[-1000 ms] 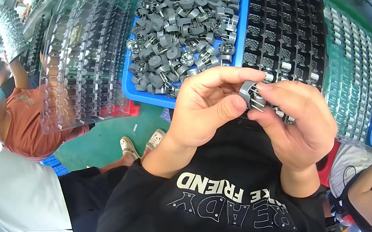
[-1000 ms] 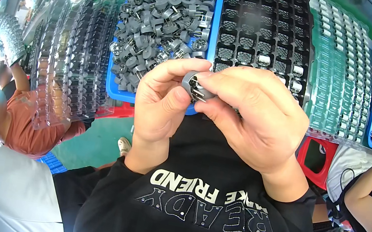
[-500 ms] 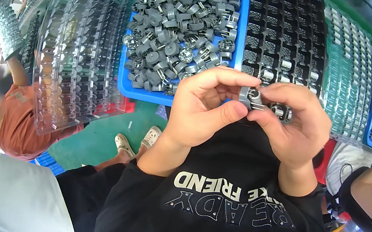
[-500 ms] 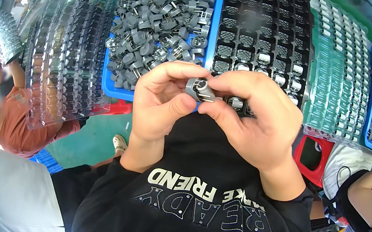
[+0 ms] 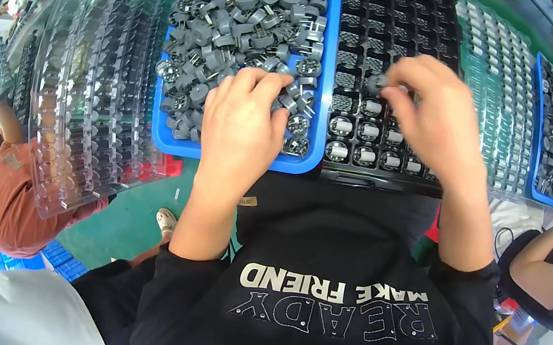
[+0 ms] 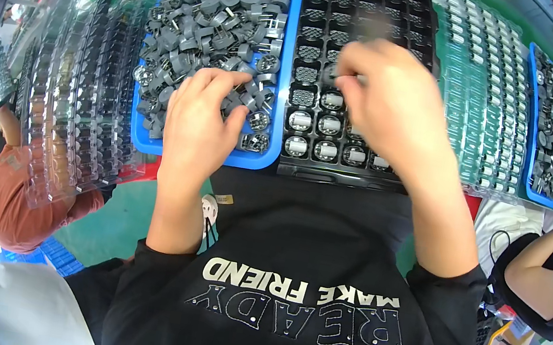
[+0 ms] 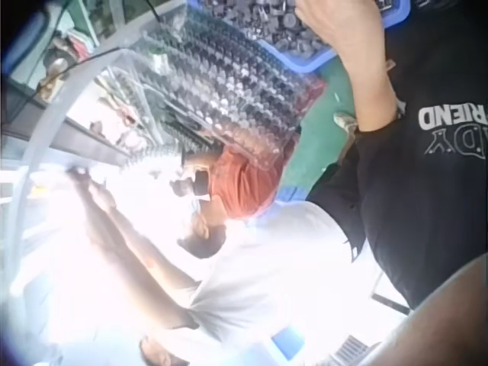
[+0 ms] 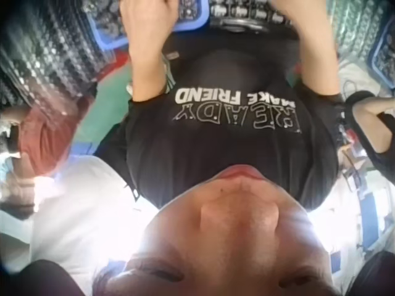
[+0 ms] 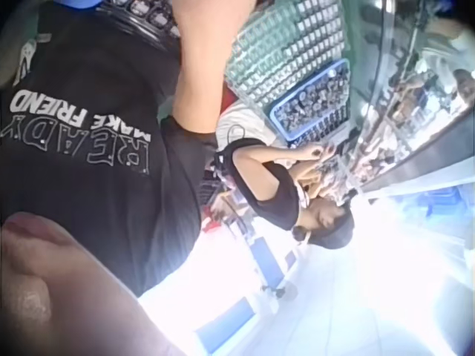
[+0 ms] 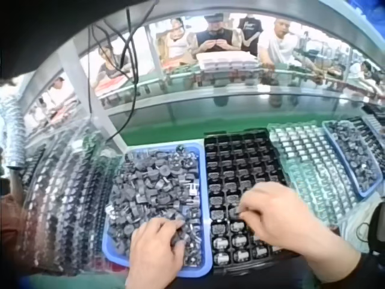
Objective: Picking small electronic parts from a supply tray and organizing them into a black grid-like storage tray on a factory assembly line.
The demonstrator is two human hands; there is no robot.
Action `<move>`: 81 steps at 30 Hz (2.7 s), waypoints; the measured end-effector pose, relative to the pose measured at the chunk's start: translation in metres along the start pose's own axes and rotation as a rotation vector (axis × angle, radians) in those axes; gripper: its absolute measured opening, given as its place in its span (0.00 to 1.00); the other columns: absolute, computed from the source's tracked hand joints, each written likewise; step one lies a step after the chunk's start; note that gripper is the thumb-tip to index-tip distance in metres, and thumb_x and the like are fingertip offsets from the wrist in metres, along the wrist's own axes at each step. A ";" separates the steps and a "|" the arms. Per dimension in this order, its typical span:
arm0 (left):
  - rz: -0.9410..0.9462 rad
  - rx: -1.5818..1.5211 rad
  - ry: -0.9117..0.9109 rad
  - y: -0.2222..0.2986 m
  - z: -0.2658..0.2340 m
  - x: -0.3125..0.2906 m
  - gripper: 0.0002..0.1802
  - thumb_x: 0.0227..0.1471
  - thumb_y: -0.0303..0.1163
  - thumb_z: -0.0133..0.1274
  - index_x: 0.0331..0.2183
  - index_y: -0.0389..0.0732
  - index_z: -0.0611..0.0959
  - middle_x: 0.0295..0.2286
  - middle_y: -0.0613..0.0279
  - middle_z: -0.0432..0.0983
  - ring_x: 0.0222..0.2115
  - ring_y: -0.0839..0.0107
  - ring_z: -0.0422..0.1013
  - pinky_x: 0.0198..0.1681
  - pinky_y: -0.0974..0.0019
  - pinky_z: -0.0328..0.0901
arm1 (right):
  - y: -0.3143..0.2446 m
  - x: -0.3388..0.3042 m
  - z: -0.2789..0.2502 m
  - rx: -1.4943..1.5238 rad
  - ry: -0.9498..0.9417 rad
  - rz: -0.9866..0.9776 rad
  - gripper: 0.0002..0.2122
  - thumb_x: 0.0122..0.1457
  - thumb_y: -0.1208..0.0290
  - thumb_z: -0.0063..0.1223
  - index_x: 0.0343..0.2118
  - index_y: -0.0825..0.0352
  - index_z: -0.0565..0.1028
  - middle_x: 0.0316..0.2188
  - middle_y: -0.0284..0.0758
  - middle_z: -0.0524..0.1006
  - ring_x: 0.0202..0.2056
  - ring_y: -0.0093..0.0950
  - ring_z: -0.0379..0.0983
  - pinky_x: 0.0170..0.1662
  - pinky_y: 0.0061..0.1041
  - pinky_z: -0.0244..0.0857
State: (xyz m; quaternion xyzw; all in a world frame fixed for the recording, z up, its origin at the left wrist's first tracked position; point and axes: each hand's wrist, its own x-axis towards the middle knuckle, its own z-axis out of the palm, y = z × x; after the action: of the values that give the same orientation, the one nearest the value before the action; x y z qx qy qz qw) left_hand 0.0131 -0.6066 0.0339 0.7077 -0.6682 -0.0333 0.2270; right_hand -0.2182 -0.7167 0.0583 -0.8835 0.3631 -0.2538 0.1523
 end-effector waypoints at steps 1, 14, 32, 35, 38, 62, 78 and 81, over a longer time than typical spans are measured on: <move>0.004 0.023 0.000 0.001 0.001 0.001 0.26 0.39 0.24 0.67 0.45 0.46 0.84 0.41 0.59 0.77 0.42 0.56 0.73 0.49 0.56 0.64 | -0.001 0.001 0.009 -0.077 -0.018 0.016 0.04 0.53 0.78 0.59 0.31 0.67 0.76 0.30 0.39 0.76 0.35 0.41 0.75 0.39 0.37 0.70; 0.235 -0.003 -0.011 -0.005 -0.001 0.007 0.19 0.38 0.30 0.69 0.37 0.45 0.86 0.39 0.65 0.76 0.42 0.60 0.71 0.49 0.55 0.62 | 0.112 0.007 -0.058 -0.250 0.123 0.698 0.18 0.55 0.61 0.65 0.44 0.68 0.80 0.38 0.45 0.84 0.41 0.39 0.82 0.46 0.32 0.74; 0.223 -0.197 -0.195 -0.022 -0.005 0.028 0.15 0.39 0.32 0.71 0.33 0.44 0.86 0.39 0.63 0.76 0.43 0.64 0.73 0.52 0.58 0.62 | 0.217 -0.022 -0.066 0.024 -0.023 0.546 0.07 0.61 0.70 0.58 0.38 0.68 0.80 0.28 0.24 0.75 0.31 0.15 0.69 0.37 0.18 0.62; -0.025 -0.722 -0.176 -0.026 -0.012 0.018 0.18 0.41 0.29 0.72 0.37 0.41 0.85 0.42 0.59 0.79 0.43 0.68 0.76 0.49 0.63 0.67 | 0.199 -0.021 -0.071 -0.029 0.118 0.598 0.10 0.62 0.69 0.57 0.43 0.67 0.79 0.34 0.28 0.80 0.36 0.18 0.74 0.40 0.18 0.66; -0.048 -1.402 -0.040 -0.032 0.005 0.007 0.21 0.46 0.26 0.71 0.42 0.36 0.81 0.43 0.52 0.80 0.43 0.68 0.77 0.42 0.68 0.71 | 0.153 -0.025 -0.076 0.330 0.243 0.558 0.11 0.65 0.70 0.56 0.46 0.69 0.78 0.37 0.31 0.81 0.35 0.19 0.76 0.40 0.18 0.69; -0.136 -1.650 -0.144 0.021 -0.011 -0.017 0.21 0.50 0.22 0.67 0.46 0.30 0.81 0.38 0.59 0.81 0.34 0.76 0.77 0.39 0.73 0.73 | -0.069 -0.028 0.015 0.484 0.328 -0.205 0.15 0.44 0.77 0.74 0.37 0.68 0.83 0.31 0.35 0.81 0.32 0.29 0.78 0.35 0.24 0.74; -0.139 -1.306 -0.084 0.021 -0.004 -0.028 0.22 0.45 0.26 0.71 0.44 0.35 0.83 0.40 0.58 0.82 0.36 0.72 0.77 0.44 0.67 0.71 | -0.049 -0.043 0.030 0.720 0.108 0.041 0.08 0.47 0.82 0.68 0.28 0.69 0.78 0.32 0.40 0.81 0.36 0.30 0.78 0.41 0.26 0.70; -0.068 -0.500 -0.020 0.016 -0.020 -0.034 0.30 0.38 0.28 0.72 0.47 0.43 0.84 0.41 0.57 0.81 0.38 0.60 0.77 0.45 0.59 0.71 | -0.022 -0.039 0.006 0.385 0.124 0.104 0.04 0.50 0.82 0.63 0.29 0.69 0.78 0.32 0.36 0.80 0.35 0.29 0.77 0.40 0.25 0.69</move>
State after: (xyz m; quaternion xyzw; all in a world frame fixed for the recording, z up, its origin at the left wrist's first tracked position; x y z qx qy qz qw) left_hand 0.0015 -0.5684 0.0488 0.6513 -0.6173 -0.2122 0.3869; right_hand -0.2263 -0.6735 0.0505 -0.8008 0.3616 -0.3643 0.3087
